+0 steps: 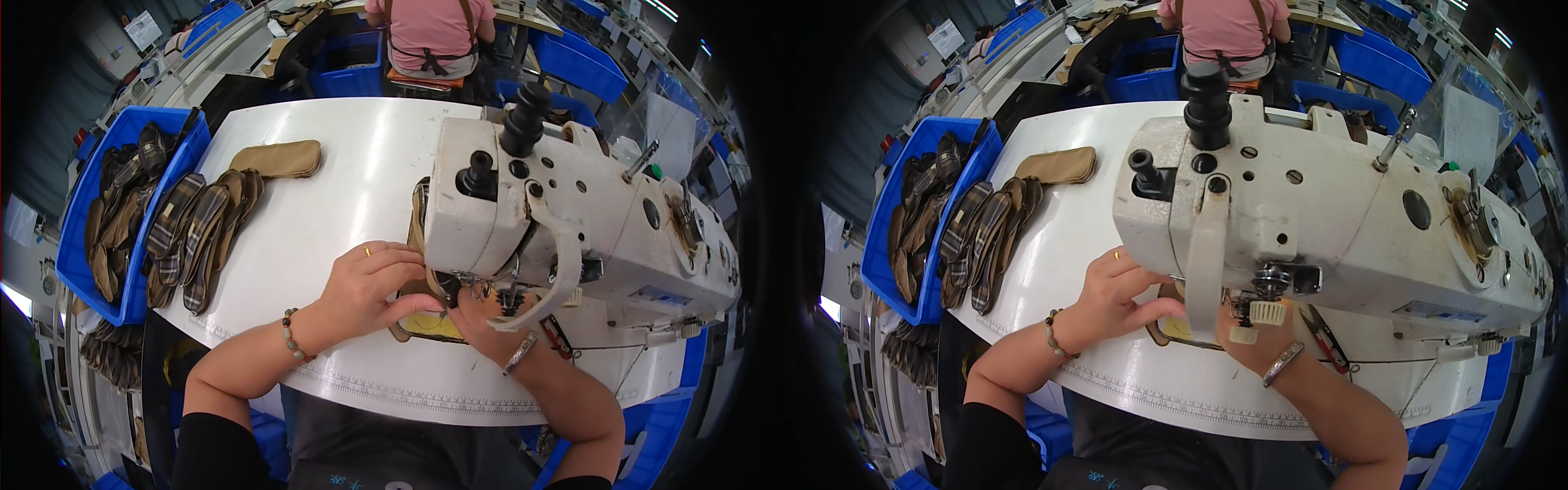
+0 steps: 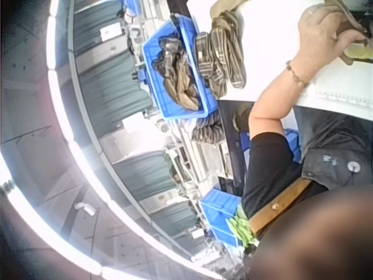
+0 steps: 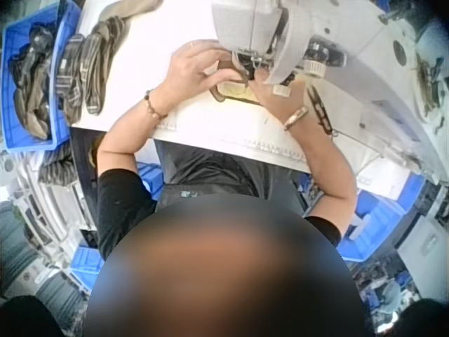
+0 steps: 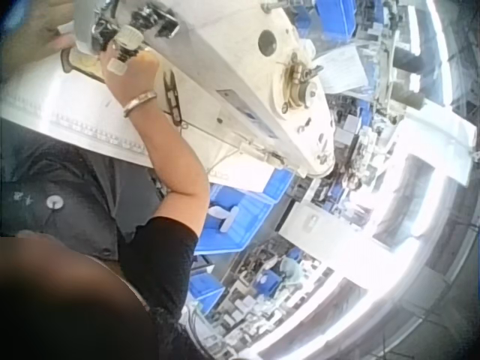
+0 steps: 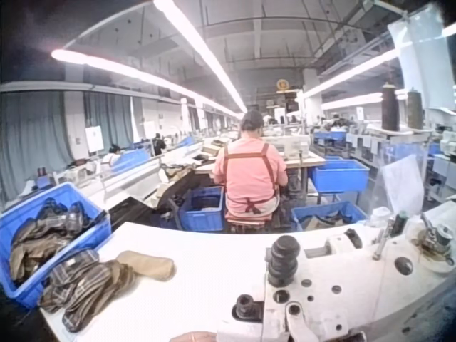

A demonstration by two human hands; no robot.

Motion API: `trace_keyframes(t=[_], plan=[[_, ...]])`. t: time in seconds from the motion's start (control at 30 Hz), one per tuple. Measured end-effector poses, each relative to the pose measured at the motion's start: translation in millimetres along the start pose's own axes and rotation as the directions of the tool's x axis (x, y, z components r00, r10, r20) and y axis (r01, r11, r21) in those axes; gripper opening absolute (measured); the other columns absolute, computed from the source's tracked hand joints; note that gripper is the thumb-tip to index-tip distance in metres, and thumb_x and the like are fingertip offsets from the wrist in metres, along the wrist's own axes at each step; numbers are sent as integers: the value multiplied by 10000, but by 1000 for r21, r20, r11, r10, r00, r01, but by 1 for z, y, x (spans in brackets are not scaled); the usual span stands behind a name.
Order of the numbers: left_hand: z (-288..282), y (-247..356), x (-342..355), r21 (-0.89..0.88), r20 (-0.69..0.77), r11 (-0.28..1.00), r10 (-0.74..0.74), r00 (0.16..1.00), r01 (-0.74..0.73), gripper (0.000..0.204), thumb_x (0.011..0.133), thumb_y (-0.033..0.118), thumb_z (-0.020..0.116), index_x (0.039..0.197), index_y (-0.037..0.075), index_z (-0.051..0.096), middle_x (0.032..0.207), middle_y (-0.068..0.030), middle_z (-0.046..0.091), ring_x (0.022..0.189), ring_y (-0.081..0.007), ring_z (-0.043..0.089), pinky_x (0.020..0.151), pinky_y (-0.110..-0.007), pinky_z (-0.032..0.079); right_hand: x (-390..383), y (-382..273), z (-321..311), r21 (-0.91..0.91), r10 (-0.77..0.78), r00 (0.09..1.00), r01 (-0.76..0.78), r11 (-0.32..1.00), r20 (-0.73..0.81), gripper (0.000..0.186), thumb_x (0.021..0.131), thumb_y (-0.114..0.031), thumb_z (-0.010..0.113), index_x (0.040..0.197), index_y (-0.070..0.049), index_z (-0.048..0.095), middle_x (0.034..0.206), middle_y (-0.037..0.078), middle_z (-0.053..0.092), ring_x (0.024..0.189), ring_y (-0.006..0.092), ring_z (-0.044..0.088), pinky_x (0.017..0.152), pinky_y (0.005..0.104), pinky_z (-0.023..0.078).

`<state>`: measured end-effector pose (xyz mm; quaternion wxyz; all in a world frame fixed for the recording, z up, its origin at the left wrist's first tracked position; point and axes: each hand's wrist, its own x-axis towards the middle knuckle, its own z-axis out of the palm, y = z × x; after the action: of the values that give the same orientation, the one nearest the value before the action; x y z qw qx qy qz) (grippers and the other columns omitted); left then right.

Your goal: Using an industrial sewing machine to stitch plaid fabric components onto shoe soles.

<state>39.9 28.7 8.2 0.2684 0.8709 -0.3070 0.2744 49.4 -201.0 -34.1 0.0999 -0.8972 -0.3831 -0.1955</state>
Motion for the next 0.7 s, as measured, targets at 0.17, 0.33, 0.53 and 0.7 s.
trace_keyframes(t=[0.17,0.33,0.53,0.7], plan=[[4,-5,0,-63,109,997,39,993,-32,294,793,350,809,805,91,672,814,-29,685,809,-209,685,914,-408,503,-6,2,8,34,41,998,-43,999,45,323,831,-195,594,1117,-67,673,968,93,707,881,267,696,773,438,540],[1,4,1,29,120,1000,1,993,-5,301,799,319,804,682,121,610,632,4,583,637,-163,594,781,-345,522,-11,3,11,97,64,981,-83,992,181,334,830,-186,596,1127,-47,662,986,121,697,877,287,686,789,438,534],[5,8,-6,140,120,990,8,993,-25,240,761,296,818,752,152,626,713,34,598,574,-136,550,635,-306,469,-14,4,18,105,25,987,-42,994,159,295,838,-165,594,1101,-54,666,983,123,692,879,288,683,776,448,535],[0,17,-1,267,122,955,99,988,-128,245,793,285,744,987,144,697,965,37,626,637,-107,528,665,-282,412,-4,1,2,78,23,993,-32,996,113,268,840,-155,592,1081,-76,677,947,78,700,835,264,690,716,429,544]])
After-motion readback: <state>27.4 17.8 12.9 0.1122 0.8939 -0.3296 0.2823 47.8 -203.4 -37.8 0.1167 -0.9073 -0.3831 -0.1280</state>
